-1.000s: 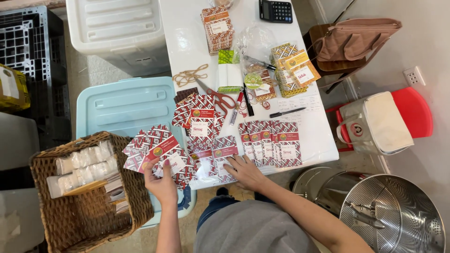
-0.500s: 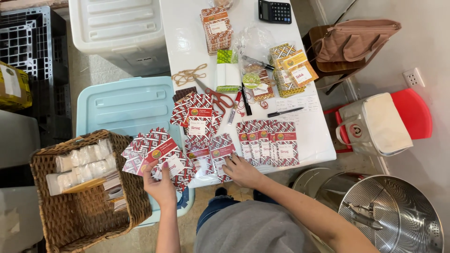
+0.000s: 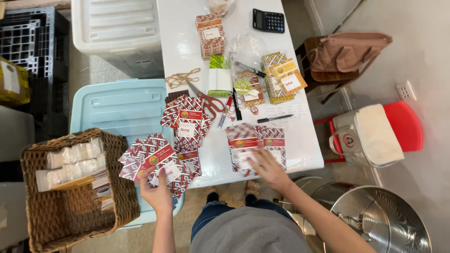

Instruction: The person organizes and sorts various coffee packets on a white table, handling individual and bundled packets, placing some into small plastic bags, and writing notes on a piece of paper.

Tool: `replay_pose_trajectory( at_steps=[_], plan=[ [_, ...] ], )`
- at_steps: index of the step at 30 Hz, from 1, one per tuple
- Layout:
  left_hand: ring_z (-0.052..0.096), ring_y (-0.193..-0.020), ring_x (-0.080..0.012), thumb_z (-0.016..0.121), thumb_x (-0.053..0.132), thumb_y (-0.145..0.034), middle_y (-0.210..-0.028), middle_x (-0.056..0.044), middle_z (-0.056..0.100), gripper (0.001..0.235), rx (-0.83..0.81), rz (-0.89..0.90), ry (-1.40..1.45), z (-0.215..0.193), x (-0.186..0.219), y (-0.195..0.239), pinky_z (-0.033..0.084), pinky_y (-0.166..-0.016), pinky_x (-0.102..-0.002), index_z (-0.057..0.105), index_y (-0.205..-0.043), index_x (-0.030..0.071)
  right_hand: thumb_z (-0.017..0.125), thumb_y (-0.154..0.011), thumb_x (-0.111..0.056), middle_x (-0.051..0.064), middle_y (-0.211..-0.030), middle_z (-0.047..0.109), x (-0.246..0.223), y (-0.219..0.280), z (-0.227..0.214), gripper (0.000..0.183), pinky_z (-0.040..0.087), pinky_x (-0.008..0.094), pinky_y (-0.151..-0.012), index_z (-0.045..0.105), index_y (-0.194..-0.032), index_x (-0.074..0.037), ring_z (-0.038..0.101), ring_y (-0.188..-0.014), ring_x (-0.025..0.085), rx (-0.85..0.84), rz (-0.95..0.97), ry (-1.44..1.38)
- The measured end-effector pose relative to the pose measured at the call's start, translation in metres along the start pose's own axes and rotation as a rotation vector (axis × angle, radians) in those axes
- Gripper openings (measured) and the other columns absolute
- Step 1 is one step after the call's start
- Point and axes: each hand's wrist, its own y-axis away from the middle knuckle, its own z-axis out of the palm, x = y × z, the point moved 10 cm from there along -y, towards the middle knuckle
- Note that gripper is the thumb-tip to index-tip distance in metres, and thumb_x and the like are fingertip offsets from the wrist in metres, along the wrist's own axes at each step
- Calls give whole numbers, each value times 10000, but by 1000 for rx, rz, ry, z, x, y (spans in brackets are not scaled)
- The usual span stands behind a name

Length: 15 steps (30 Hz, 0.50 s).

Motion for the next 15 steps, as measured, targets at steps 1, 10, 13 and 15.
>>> replay_pose_trajectory(
  at_steps=[1, 10, 13, 15],
  plan=[
    [640, -1073, -141, 760, 119, -899, -1156, -69, 694, 240, 16, 2, 4, 0, 3, 4, 528, -944, -278, 667, -1121, 117, 445, -878, 192, 267, -1491, 495, 9, 13, -3, 657, 458, 574, -1165, 422, -1502, -11, 500, -1340, 465, 0, -15, -5],
    [650, -1021, -136, 737, 89, -905, -1109, -53, 707, 195, 51, -3, -24, -8, 11, 21, 529, -874, -278, 667, -1085, 114, 716, -802, -111, 250, -1482, 506, 67, 91, 42, 688, 398, 540, -1184, 486, -1450, -89, 472, -1375, 447, -320, 135, 107],
    [635, -1021, -127, 742, 95, -903, -1110, -41, 695, 205, 78, -1, -37, -19, 2, 22, 505, -897, -261, 671, -1094, 118, 540, -983, -574, 215, -1574, 409, 62, 80, 37, 691, 301, 612, -1180, 438, -1499, -127, 352, -1472, 430, -440, 165, 14],
    [646, -1025, -142, 735, 84, -904, -1111, -64, 696, 220, 88, 2, -23, -27, -1, 21, 523, -882, -269, 667, -1113, 101, 606, -895, -675, 181, -1422, 533, 58, 52, 11, 714, 443, 561, -1031, 528, -1386, -163, 523, -1272, 384, -253, 186, 29]
  ],
)
